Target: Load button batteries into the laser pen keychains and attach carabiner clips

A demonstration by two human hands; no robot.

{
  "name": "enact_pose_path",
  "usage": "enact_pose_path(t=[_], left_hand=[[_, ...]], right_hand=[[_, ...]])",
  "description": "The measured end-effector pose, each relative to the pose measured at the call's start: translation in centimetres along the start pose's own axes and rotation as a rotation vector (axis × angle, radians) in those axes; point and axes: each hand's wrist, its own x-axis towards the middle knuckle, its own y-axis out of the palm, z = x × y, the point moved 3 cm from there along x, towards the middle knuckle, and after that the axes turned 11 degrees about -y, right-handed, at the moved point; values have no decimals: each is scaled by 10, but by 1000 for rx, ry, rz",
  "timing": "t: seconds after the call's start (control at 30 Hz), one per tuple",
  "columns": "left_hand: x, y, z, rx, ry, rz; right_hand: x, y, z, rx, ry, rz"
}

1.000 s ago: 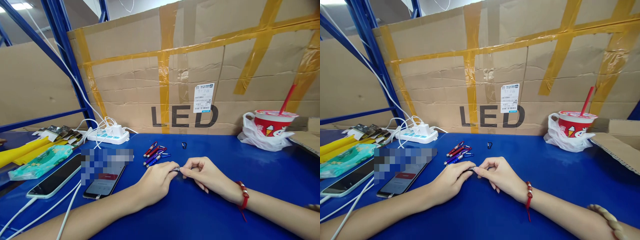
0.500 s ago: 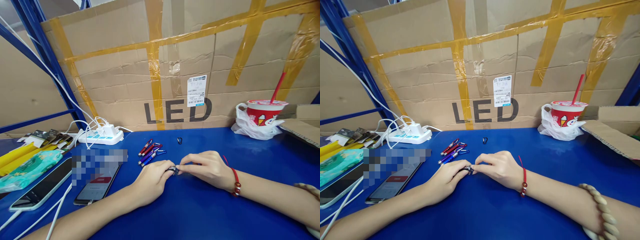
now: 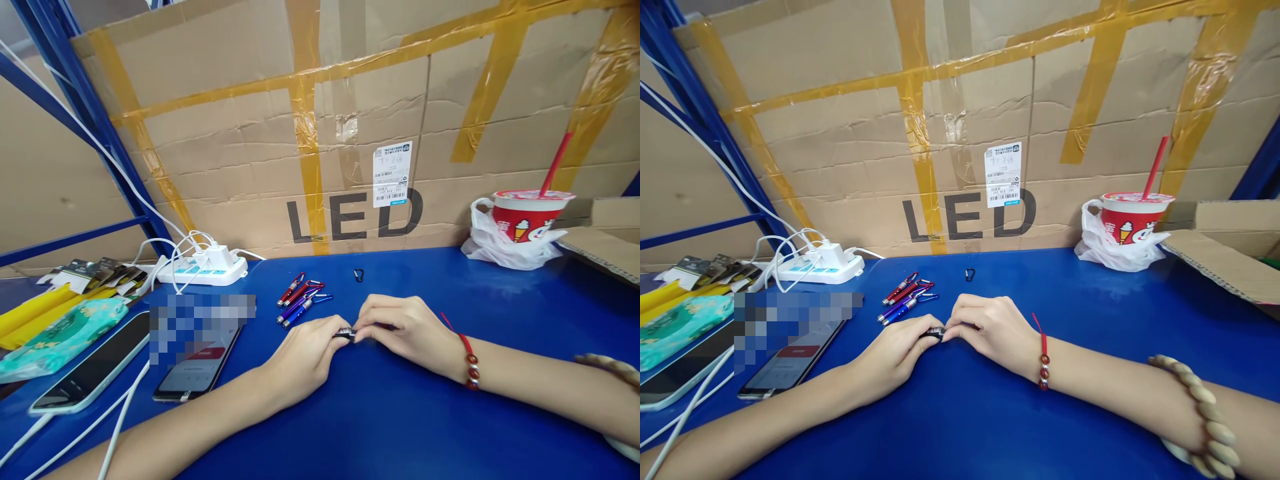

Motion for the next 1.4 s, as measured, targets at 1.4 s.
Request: enact_pose_path(t=[1.4], left_hand=[[2, -4, 1, -30, -65, -33]], right_hand=[[2, 3, -4, 393, 394, -67]])
